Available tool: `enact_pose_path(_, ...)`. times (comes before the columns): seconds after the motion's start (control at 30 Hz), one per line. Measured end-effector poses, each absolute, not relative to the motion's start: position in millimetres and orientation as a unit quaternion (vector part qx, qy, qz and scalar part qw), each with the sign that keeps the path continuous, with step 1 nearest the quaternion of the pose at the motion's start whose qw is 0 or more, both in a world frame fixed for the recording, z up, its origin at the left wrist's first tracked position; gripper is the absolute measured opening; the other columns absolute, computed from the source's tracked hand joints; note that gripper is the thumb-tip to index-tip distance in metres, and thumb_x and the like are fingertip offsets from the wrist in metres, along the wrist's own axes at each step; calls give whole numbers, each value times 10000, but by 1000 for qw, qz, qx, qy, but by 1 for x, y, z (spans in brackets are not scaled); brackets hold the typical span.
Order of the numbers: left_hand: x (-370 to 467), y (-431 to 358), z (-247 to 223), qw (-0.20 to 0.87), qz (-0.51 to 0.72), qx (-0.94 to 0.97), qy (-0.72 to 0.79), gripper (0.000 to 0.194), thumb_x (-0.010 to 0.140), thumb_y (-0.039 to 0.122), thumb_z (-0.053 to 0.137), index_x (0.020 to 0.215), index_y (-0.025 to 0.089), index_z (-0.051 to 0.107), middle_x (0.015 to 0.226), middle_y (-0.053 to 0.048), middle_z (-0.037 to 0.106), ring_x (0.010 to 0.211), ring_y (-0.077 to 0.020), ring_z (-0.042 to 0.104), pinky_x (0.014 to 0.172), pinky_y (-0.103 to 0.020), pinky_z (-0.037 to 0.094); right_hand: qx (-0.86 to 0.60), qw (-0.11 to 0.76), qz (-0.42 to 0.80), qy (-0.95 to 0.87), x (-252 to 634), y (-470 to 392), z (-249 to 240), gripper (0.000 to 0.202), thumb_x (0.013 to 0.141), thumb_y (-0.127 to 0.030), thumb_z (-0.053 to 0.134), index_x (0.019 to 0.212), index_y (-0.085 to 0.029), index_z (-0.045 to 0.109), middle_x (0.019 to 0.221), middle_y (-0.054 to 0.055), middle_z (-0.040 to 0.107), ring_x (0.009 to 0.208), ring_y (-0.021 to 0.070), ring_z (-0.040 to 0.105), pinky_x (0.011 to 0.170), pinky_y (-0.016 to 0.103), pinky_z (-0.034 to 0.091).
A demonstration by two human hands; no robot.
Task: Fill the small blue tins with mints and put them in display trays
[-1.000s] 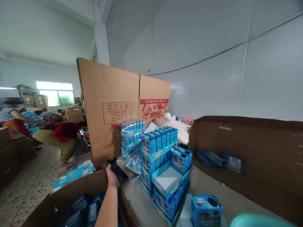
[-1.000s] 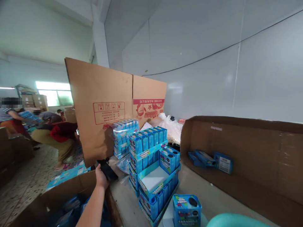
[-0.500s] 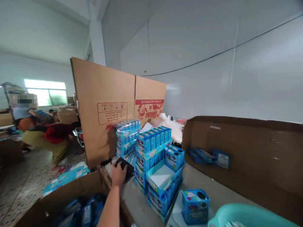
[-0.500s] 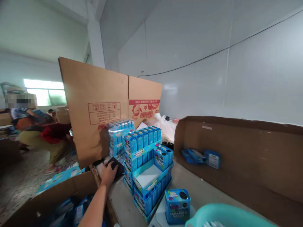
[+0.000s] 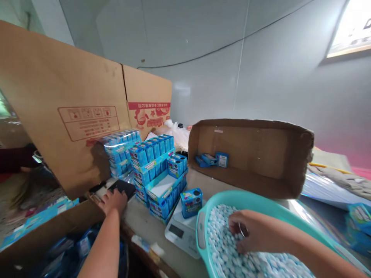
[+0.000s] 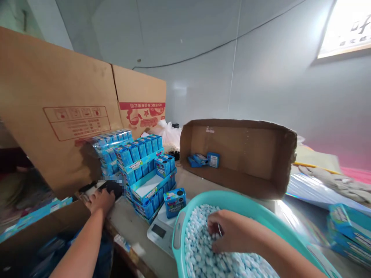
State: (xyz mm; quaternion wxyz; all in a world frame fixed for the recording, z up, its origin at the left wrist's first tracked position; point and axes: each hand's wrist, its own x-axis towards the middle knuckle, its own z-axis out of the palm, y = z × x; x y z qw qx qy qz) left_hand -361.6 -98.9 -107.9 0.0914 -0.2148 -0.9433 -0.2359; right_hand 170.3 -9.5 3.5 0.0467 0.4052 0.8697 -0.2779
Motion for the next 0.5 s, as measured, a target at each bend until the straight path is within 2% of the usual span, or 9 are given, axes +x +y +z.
enact_pose_path(0.07,-357,-104,-112,81,-236,-196,-948,497,884,424,455,1255,138,620,1467,-244,444,1406,-434,323,1113,-607,238,388,34,-292,873,173,-8,3,196,602,-260,765,782,-283,693,768,-44,666,726,173,593,607,283,361)
enact_pose_path(0.13,-355,-111,-118,72,-248,-142,-956,558,890,441,446,1355,149,546,1521,-236,383,1425,-444,299,1112,-621,244,367,21,-301,880,176,-7,4,132,642,-179,721,753,-245,692,728,-35,656,692,149,574,600,264,356)
enact_pose_path(0.23,-359,-123,-127,34,-278,-31,-959,813,873,524,487,1497,27,330,1462,-359,387,1329,-522,415,987,-657,388,355,3,-300,886,180,-5,6,122,687,-105,671,747,-211,684,698,-22,652,661,130,559,590,248,350)
enact_pose_path(0.3,-365,-128,-133,-2,-295,3,-956,924,866,548,542,1525,-21,232,1373,-368,487,1239,-482,535,931,-603,478,348,-10,-298,889,181,-4,8,87,719,-117,674,745,-200,677,701,-15,654,659,128,557,590,242,353)
enact_pose_path(0.4,-373,-128,-137,-24,-299,6,-954,893,902,526,565,1562,55,192,1388,-291,532,1245,-383,578,1008,-561,487,328,-23,-295,897,181,-4,14,25,781,-206,666,759,-195,662,712,-11,651,662,133,554,598,243,368)
enact_pose_path(0.43,-375,-126,-138,-19,-296,1,-955,883,909,512,560,1567,59,183,1410,-301,509,1268,-394,562,1025,-588,470,324,-29,-294,899,181,-4,16,49,803,-231,651,772,-195,661,727,-9,654,674,135,558,609,244,378)
enact_pose_path(0.5,-378,-121,-139,6,-285,-34,-958,891,901,479,549,1560,7,178,1439,-387,423,1284,-478,525,989,-674,452,326,-44,-287,900,179,-4,20,85,834,-256,622,797,-194,667,752,-3,659,687,136,558,623,247,388)
